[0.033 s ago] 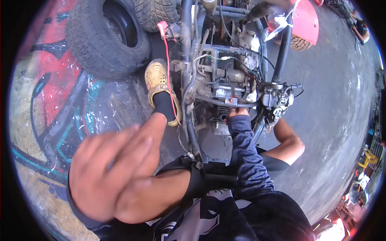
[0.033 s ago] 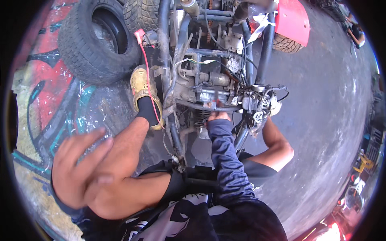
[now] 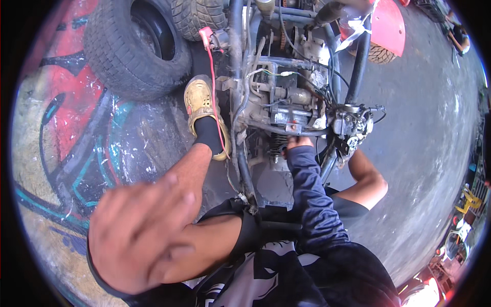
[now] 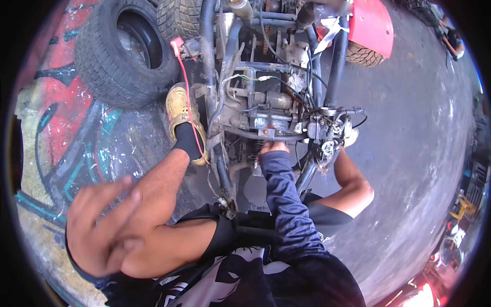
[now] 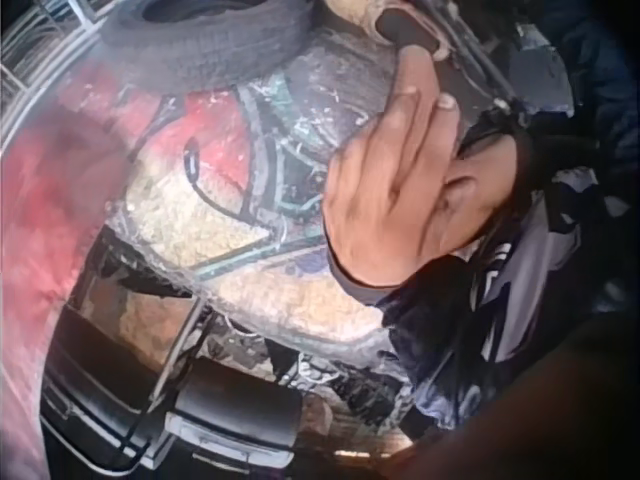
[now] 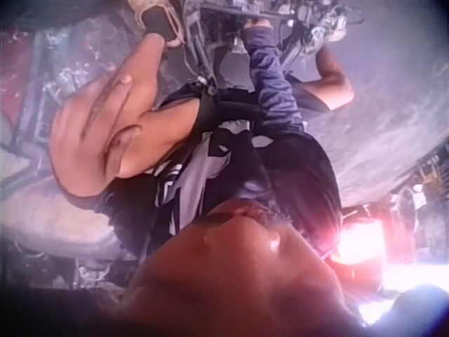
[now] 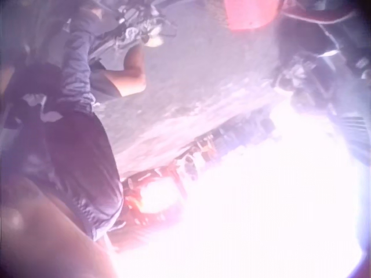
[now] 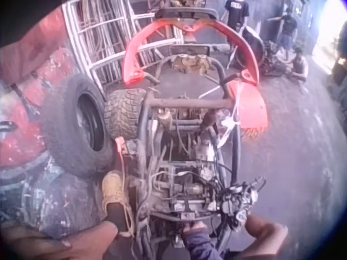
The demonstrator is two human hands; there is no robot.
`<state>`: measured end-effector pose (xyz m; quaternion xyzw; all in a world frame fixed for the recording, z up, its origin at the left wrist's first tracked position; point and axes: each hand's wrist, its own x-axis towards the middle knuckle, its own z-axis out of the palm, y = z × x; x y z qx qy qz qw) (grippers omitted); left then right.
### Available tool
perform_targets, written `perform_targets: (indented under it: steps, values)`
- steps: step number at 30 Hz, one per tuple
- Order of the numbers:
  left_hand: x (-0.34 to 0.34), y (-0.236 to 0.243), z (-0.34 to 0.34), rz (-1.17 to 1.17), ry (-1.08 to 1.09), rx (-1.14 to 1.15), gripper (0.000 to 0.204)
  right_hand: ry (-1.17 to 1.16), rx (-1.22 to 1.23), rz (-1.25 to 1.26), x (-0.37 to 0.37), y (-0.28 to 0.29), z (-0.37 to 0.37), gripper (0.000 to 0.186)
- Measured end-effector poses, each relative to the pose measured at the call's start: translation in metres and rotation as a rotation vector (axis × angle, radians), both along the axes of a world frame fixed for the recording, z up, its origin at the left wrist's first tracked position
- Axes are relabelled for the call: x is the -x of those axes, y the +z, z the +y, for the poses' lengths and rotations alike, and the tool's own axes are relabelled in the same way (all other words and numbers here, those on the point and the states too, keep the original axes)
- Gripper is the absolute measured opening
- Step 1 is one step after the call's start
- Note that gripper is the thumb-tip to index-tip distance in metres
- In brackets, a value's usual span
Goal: Dismantle or repair a small engine on a vehicle frame using a screwdriver.
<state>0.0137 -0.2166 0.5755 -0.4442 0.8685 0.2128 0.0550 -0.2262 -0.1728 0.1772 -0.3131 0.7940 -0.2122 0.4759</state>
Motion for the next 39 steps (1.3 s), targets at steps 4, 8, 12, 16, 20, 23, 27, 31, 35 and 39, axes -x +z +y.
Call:
perform_targets:
  steps: [4, 8, 12, 16, 20, 23, 27, 31, 35, 39]
  values:
    - [-0.009, 0.011, 0.035, 0.077, -0.034, -0.146, 0.044, -0.050, 0.031, -0.050, -0.014, 0.032, -0.005, 0.028]
    - [-0.012, -0.023, 0.048, 0.175, 0.109, -0.171, 0.044, 0.100, 0.426, 0.270, -0.011, -0.045, 0.033, 0.038]
    - [-0.004, -0.026, 0.049, 0.009, 0.213, -0.152, 0.043, -0.012, 0.237, 0.157, -0.028, -0.037, 0.034, 0.041]
    - [0.005, -0.025, 0.052, -0.060, 0.105, -0.179, 0.043, -0.085, 0.209, 0.142, -0.026, -0.029, 0.031, 0.040]
    - [0.003, -0.028, 0.057, 0.007, 0.088, -0.223, 0.046, 0.025, 0.214, 0.193, -0.031, -0.035, 0.034, 0.046]
    - [0.003, -0.026, 0.057, -0.049, 0.155, -0.193, 0.048, -0.114, 0.168, 0.064, -0.012, -0.028, 0.039, 0.042]
    - [0.003, -0.025, 0.058, -0.074, 0.100, -0.211, 0.048, 0.112, 0.410, 0.263, -0.028, -0.021, 0.038, 0.036]
    - [0.000, -0.028, 0.057, -0.107, 0.112, -0.196, 0.048, -0.019, 0.528, 0.287, 0.021, -0.041, 0.047, 0.038]
    - [0.003, -0.024, 0.060, -0.118, 0.086, -0.200, 0.048, 0.192, 0.438, 0.283, 0.015, -0.026, 0.042, 0.041]
    - [-0.003, -0.028, 0.057, -0.058, 0.063, -0.210, 0.048, 0.075, 0.449, 0.327, 0.035, -0.019, 0.039, 0.038]
